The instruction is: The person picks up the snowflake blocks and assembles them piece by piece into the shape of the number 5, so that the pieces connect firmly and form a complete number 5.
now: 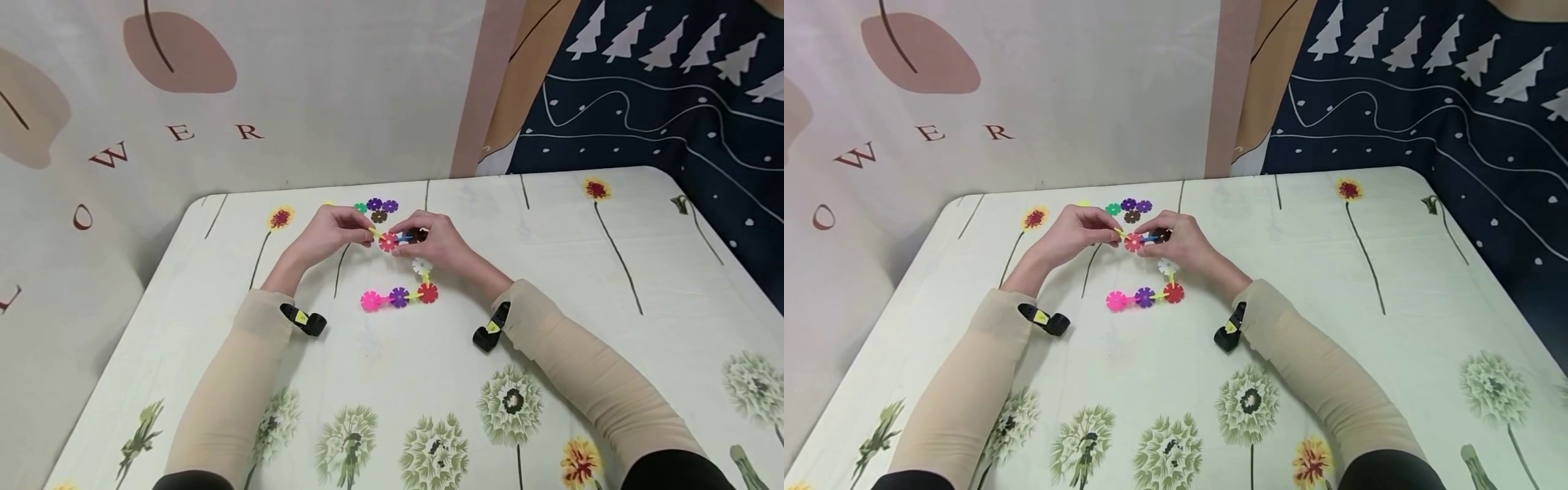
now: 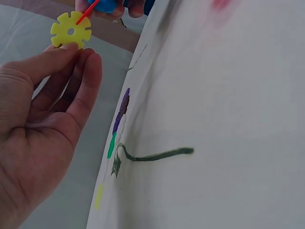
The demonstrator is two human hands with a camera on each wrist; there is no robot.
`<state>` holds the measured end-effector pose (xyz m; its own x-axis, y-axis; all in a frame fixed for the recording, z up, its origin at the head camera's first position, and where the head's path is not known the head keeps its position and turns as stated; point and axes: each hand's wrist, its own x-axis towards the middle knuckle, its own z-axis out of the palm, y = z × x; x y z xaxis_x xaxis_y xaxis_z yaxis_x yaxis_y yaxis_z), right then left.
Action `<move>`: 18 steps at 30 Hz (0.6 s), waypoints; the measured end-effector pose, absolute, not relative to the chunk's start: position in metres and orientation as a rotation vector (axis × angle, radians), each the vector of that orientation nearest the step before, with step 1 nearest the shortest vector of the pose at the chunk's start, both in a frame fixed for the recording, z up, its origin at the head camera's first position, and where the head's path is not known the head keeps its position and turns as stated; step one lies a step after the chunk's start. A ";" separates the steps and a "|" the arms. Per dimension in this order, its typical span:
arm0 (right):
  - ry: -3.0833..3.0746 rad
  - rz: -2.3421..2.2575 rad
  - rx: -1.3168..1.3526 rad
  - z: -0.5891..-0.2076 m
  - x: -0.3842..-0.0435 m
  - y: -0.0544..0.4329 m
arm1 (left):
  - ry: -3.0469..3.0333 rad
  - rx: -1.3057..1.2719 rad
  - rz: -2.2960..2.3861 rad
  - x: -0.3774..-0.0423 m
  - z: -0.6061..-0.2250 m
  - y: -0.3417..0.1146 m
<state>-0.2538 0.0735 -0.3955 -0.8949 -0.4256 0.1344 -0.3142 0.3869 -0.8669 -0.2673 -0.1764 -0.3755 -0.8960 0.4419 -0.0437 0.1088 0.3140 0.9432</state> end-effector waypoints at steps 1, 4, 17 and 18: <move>2.526 -1.538 -0.675 -0.395 -0.254 0.073 | 2.295 0.495 1.609 -0.267 -0.375 -0.176; 2.522 -1.545 -0.675 -0.395 -0.254 0.073 | 2.306 0.479 1.616 -0.267 -0.375 -0.176; 2.411 -1.701 -0.624 -0.396 -0.251 0.070 | 2.307 0.449 1.662 -0.267 -0.375 -0.173; 2.407 -1.714 -0.625 -0.396 -0.251 0.069 | 2.306 0.451 1.666 -0.267 -0.375 -0.173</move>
